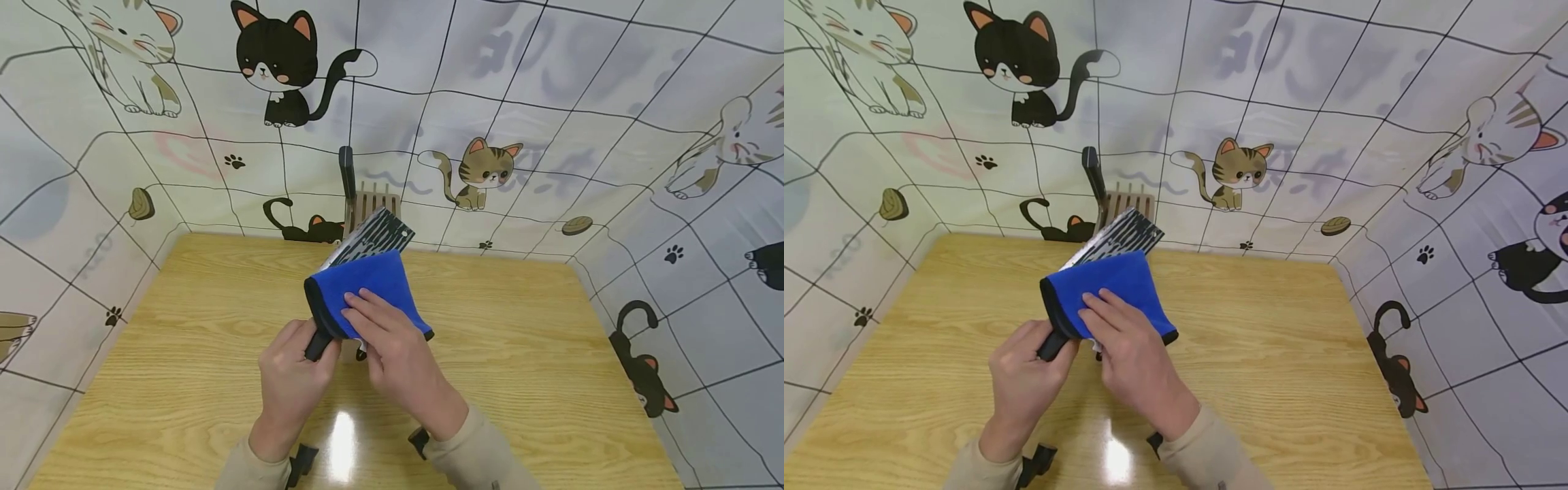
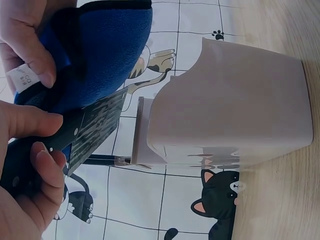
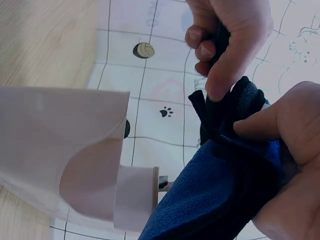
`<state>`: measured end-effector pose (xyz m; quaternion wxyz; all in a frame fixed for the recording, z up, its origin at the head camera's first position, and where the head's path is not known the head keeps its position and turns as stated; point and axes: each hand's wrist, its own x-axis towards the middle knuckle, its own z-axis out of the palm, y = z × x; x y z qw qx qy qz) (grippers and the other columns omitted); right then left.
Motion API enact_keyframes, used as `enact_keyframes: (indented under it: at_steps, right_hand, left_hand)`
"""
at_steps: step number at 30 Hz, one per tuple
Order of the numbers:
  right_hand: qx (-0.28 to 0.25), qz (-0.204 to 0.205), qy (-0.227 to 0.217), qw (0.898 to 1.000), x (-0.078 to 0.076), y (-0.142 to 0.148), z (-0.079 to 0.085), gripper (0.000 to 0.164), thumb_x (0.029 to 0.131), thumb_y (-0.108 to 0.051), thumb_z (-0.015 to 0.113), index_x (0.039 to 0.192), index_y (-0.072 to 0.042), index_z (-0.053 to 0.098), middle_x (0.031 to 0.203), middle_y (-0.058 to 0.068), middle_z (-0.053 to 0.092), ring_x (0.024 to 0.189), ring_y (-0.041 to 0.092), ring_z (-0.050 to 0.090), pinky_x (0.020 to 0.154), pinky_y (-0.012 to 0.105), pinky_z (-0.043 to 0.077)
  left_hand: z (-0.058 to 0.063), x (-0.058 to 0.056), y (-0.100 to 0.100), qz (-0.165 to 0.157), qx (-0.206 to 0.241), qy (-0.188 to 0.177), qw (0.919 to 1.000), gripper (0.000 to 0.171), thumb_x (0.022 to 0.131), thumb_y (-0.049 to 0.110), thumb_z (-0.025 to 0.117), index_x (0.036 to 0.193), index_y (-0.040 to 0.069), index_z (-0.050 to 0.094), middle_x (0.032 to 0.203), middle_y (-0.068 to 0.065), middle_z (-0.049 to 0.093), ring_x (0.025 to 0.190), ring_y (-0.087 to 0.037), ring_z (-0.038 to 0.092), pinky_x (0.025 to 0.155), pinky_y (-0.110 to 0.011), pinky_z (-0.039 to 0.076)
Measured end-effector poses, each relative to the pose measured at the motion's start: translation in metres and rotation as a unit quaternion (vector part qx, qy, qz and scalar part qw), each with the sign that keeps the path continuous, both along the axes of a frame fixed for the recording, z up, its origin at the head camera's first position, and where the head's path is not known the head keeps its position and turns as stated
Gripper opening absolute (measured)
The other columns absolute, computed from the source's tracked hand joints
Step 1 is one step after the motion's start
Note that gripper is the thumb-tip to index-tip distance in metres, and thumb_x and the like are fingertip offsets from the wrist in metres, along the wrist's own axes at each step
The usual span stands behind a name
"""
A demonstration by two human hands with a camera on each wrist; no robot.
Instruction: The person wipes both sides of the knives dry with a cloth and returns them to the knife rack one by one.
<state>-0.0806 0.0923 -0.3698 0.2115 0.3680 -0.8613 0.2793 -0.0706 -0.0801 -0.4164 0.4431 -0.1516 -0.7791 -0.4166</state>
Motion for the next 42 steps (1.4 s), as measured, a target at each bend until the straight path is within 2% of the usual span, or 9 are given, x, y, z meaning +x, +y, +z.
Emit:
enact_keyframes:
  at_steps: [4, 8, 13, 23, 32, 35, 38, 42]
  right_hand:
    - [-0.012, -0.013, -0.004, 1.000, -0.007, 0.003, 0.000, 0.045, 0.092, 0.014, 0.062, 0.133, -0.002, 0.068, 0.142, 0.011, 0.064, 0.140, 0.029, 0.053, 0.116, 0.039, 0.040]
    - [-0.023, -0.026, 0.014, 0.999, -0.016, 0.008, -0.001, 0.044, 0.090, 0.016, 0.063, 0.130, -0.001, 0.069, 0.139, 0.014, 0.065, 0.138, 0.032, 0.055, 0.114, 0.040, 0.042]
    - [-0.034, -0.047, 0.029, 0.998, -0.028, 0.015, -0.001, 0.044, 0.087, 0.019, 0.064, 0.127, 0.001, 0.071, 0.137, 0.016, 0.066, 0.135, 0.035, 0.057, 0.112, 0.042, 0.044]
    - [-0.045, -0.084, 0.011, 0.995, -0.047, 0.034, 0.004, 0.042, 0.090, 0.018, 0.060, 0.128, 0.003, 0.070, 0.139, 0.017, 0.064, 0.136, 0.035, 0.056, 0.111, 0.045, 0.044]
    - [-0.073, -0.133, 0.036, 0.988, -0.063, 0.060, 0.011, 0.044, 0.090, 0.019, 0.056, 0.128, 0.003, 0.069, 0.136, 0.018, 0.066, 0.131, 0.037, 0.060, 0.105, 0.049, 0.050]
    - [-0.076, -0.158, 0.035, 0.984, -0.067, 0.071, 0.012, 0.042, 0.091, 0.017, 0.056, 0.129, 0.003, 0.069, 0.137, 0.017, 0.066, 0.130, 0.038, 0.060, 0.103, 0.051, 0.051]
    - [-0.078, -0.178, 0.039, 0.980, -0.072, 0.084, 0.011, 0.041, 0.092, 0.016, 0.056, 0.129, 0.003, 0.069, 0.137, 0.017, 0.066, 0.128, 0.039, 0.061, 0.099, 0.052, 0.053]
    - [-0.074, -0.200, 0.035, 0.976, -0.078, 0.101, 0.007, 0.042, 0.091, 0.016, 0.054, 0.128, 0.003, 0.069, 0.135, 0.017, 0.066, 0.125, 0.039, 0.063, 0.098, 0.054, 0.054]
  left_hand:
    - [0.003, 0.000, 0.001, -0.002, -0.005, 0.002, 1.0000, 0.017, 0.073, -0.002, 0.080, 0.089, -0.002, 0.077, 0.070, -0.009, 0.066, 0.053, -0.015, 0.055, 0.043, -0.021, 0.044]
    - [0.005, 0.001, 0.002, -0.006, -0.007, 0.005, 0.9999, 0.017, 0.073, 0.001, 0.082, 0.089, -0.002, 0.077, 0.072, -0.010, 0.068, 0.054, -0.016, 0.058, 0.044, -0.022, 0.046]
    - [0.005, 0.002, 0.002, -0.008, 0.001, 0.008, 0.9999, 0.018, 0.071, 0.001, 0.081, 0.089, -0.003, 0.077, 0.072, -0.010, 0.069, 0.053, -0.015, 0.057, 0.044, -0.020, 0.044]
    - [0.004, 0.005, 0.001, -0.009, 0.007, 0.005, 0.9999, 0.018, 0.076, 0.009, 0.080, 0.091, -0.001, 0.077, 0.072, -0.008, 0.066, 0.052, -0.011, 0.050, 0.043, -0.016, 0.038]
    - [0.007, 0.005, 0.000, -0.016, 0.004, 0.002, 0.9999, 0.018, 0.080, 0.013, 0.079, 0.088, -0.003, 0.076, 0.068, -0.008, 0.064, 0.049, -0.010, 0.048, 0.041, -0.016, 0.036]
    - [0.009, 0.004, -0.001, -0.015, -0.002, 0.004, 0.9999, 0.026, 0.090, 0.022, 0.077, 0.087, -0.004, 0.075, 0.067, -0.008, 0.064, 0.049, -0.010, 0.049, 0.041, -0.016, 0.037]
    - [0.010, 0.003, -0.003, -0.008, -0.011, 0.008, 0.9999, 0.042, 0.099, 0.034, 0.069, 0.086, -0.005, 0.075, 0.066, -0.008, 0.063, 0.048, -0.010, 0.049, 0.040, -0.016, 0.037]
    - [0.011, 0.002, -0.005, -0.006, -0.014, 0.008, 0.9998, 0.049, 0.101, 0.041, 0.066, 0.086, -0.005, 0.075, 0.065, -0.007, 0.062, 0.047, -0.009, 0.048, 0.040, -0.015, 0.035]
